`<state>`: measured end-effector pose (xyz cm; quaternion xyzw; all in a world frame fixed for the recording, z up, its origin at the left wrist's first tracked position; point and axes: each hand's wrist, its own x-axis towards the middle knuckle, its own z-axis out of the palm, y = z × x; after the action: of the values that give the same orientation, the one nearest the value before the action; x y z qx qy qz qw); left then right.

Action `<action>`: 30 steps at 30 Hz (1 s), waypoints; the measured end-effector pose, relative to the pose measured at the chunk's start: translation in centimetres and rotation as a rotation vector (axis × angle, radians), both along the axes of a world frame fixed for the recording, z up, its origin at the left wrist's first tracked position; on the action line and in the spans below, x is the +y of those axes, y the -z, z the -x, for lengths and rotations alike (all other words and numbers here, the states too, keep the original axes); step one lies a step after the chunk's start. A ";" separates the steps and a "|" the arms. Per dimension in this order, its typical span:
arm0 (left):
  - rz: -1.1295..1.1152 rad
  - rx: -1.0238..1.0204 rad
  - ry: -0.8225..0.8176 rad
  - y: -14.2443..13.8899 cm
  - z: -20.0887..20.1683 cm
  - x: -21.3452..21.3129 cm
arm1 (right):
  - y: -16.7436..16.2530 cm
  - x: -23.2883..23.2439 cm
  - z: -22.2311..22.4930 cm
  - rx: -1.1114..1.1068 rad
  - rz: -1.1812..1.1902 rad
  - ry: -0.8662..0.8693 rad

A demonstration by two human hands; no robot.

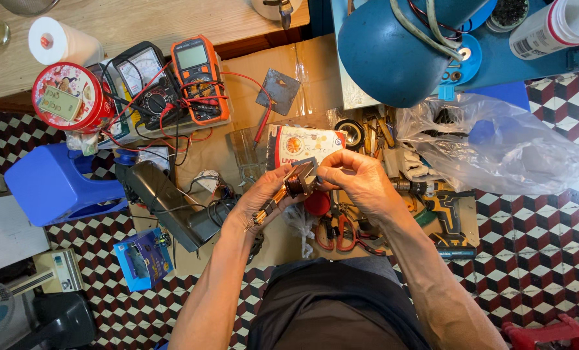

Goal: The person works at a cluttered workbench, using a knife to cut a small plastic component, then uses a soldering iron to heat and adjust a black rectangular electronic part. They also use pliers to trim wires and continue manipulating the component with both hands.

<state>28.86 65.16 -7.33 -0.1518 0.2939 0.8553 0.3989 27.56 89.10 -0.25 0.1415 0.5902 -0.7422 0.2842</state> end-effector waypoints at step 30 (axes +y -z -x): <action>-0.194 -0.041 -0.457 1.8 -4.8 6.6 | -1.4 -3.6 -3.2 1.021 -0.889 0.055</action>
<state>33.70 71.79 -9.13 -0.1925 0.1601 0.9443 0.2135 30.76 85.54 1.10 -0.1085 0.8958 -0.4095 -0.1347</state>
